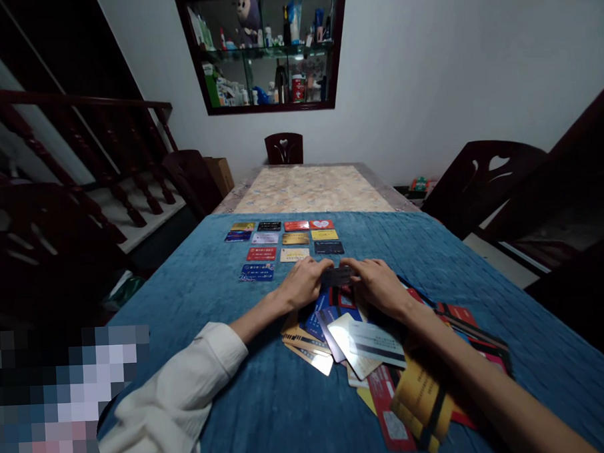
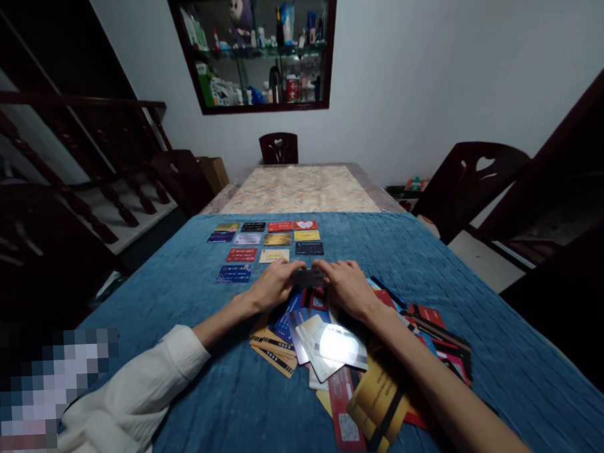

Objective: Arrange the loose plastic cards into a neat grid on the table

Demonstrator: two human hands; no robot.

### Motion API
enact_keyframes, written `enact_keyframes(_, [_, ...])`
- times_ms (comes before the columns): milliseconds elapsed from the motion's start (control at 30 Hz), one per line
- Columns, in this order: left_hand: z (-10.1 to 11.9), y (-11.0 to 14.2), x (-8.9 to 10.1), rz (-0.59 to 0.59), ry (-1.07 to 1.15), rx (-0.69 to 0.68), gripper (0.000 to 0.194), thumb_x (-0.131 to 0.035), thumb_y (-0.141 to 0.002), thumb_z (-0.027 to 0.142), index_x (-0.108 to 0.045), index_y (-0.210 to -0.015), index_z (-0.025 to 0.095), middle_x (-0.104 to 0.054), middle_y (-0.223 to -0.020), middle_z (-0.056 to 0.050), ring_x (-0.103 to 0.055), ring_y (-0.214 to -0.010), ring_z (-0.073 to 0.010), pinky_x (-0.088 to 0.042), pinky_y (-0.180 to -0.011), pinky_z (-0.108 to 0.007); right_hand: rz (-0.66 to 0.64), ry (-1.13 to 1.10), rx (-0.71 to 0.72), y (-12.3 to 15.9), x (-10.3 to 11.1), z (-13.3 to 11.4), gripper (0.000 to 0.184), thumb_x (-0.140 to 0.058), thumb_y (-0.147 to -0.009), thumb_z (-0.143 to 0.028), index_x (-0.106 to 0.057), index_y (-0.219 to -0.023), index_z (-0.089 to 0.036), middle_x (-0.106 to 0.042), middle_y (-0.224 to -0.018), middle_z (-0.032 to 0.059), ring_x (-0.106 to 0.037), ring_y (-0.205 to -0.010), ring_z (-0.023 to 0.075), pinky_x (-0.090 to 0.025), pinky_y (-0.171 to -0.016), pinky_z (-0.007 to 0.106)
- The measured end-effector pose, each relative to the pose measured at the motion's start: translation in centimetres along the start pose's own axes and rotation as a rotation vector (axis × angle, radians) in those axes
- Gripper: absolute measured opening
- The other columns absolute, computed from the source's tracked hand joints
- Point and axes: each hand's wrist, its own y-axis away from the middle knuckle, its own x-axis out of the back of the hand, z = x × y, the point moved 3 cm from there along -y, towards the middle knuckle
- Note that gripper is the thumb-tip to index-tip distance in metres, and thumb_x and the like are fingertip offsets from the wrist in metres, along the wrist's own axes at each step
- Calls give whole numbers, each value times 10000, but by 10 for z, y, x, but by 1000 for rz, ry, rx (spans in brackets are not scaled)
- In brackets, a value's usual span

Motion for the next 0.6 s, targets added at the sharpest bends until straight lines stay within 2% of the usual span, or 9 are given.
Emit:
enact_keyframes(100, [-3, -1, 1, 37, 44, 59, 396, -488, -794, 44, -617, -1131, 207, -643, -902, -42, -587, -898, -209, -481, -842, -317, 37, 20, 14, 0, -3, -1, 434, -495, -881, -129, -502, -1301, -235, -679, -1110, 84, -587, -1020, 222, -338, -898, 348])
enact_keyframes(233, [-6, -2, 3, 88, 111, 96, 427, -478, -770, 19, -630, -1120, 209, -655, -927, -38, -587, -920, -206, -487, -854, -317, 156, 98, 51, 1, -2, -2, 465, -575, -848, -201, -495, -1306, -196, -620, -1204, 129, -548, -1084, 259, -332, -913, 372])
enact_keyframes(467, [-6, -3, 5, 125, 117, 83, 457, -477, -746, -3, -627, -1124, 206, -663, -949, -34, -578, -931, -203, -487, -868, -324, 317, 190, 156, 4, 3, -1, 355, -582, -871, -270, -551, -1214, -182, -619, -1146, 124, -532, -1048, 259, -337, -896, 372])
enact_keyframes(600, [-5, -2, 6, 130, 128, 70, 455, -475, -742, -18, -626, -1118, 188, -661, -953, -44, -574, -948, -206, -485, -870, -320, 357, 214, 198, 6, 3, 0, 406, -591, -881, -354, -545, -1240, -169, -611, -1159, 133, -519, -1034, 268, -347, -876, 381])
